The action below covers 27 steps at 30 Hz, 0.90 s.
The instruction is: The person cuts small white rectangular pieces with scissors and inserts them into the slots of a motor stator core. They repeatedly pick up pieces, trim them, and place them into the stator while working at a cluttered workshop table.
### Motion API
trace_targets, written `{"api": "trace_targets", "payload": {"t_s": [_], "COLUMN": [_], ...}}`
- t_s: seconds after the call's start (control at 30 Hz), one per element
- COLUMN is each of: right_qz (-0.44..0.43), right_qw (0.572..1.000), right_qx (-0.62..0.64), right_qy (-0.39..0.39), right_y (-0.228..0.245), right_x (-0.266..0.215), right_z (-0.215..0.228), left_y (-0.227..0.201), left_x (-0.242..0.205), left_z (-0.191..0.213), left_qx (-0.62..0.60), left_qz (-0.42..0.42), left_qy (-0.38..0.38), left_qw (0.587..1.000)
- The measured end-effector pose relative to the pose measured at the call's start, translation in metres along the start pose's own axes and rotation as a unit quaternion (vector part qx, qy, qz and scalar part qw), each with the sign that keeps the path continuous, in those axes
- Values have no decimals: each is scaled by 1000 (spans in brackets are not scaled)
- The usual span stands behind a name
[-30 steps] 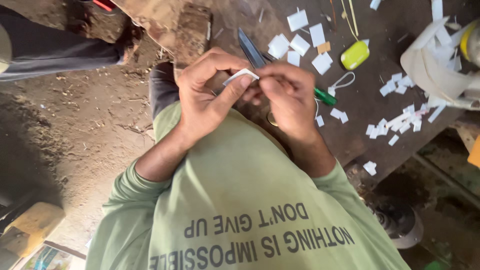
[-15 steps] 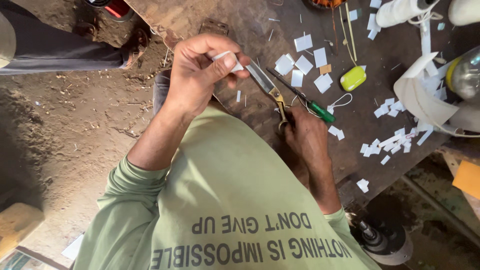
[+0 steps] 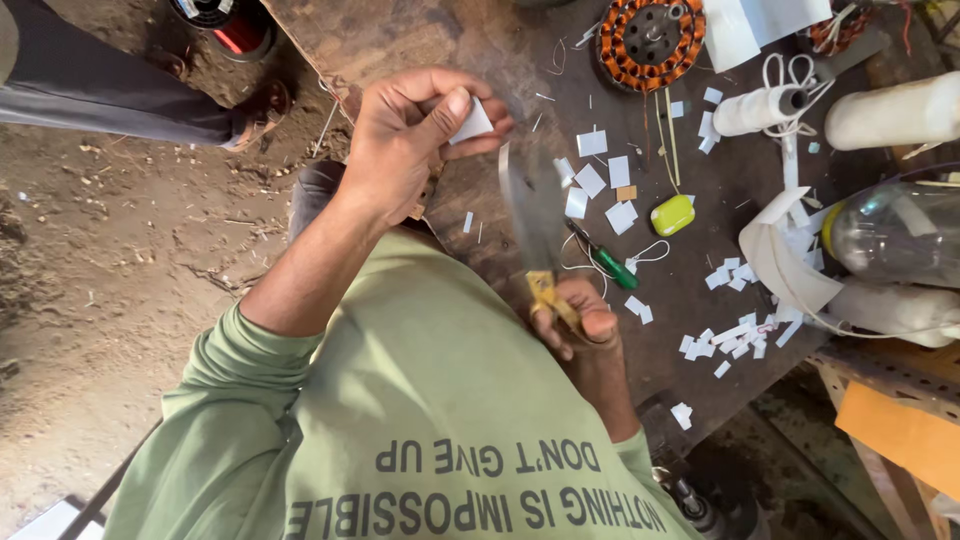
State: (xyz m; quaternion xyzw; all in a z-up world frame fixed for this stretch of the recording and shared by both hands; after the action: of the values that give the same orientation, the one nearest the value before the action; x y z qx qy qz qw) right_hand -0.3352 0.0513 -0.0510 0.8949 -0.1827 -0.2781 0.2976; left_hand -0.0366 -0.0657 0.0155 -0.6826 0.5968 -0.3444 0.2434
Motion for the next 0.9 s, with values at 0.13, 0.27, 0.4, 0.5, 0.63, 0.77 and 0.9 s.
{"api": "trace_targets", "payload": {"t_s": [0.13, 0.27, 0.4, 0.5, 0.63, 0.77, 0.9], "right_qz": [-18, -24, -35, -37, -40, -29, -19], "right_qw": [999, 1000, 996, 995, 998, 998, 998], "right_qx": [36, 6, 0, -16, -19, -25, -34], "right_qy": [21, -10, -88, -94, -48, -46, -40], "right_y": [-3, 13, 20, 21, 18, 11, 10], "right_x": [15, 19, 4, 4, 16, 15, 14], "right_z": [-6, -16, -41, -46, -33, -22, -20], "left_y": [-7, -20, -26, -25, -22, -22, -22], "left_x": [-7, -8, -8, -10, -9, -9, -9], "left_z": [-6, -6, -6, -5, -4, -4, -5], "left_qx": [-53, -27, 1, 37, 57, 48, 38], "left_qz": [56, 70, 98, 106, 105, 106, 102], "left_qy": [17, 58, 85, 86, 86, 79, 79], "left_qw": [997, 995, 992, 990, 989, 990, 991]}}
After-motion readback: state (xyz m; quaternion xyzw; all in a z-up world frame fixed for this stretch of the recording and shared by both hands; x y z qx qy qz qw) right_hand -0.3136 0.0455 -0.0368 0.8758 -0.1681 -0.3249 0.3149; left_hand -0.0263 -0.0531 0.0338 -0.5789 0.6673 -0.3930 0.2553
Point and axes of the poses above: each hand's wrist, its own x-axis towards the middle knuckle, its own z-axis out of the back of the hand, y = z × x, the point moved 2 cm from there along x, towards the middle knuckle, and after that the axes turned 14 degrees about -z, right-handed, at the moved point
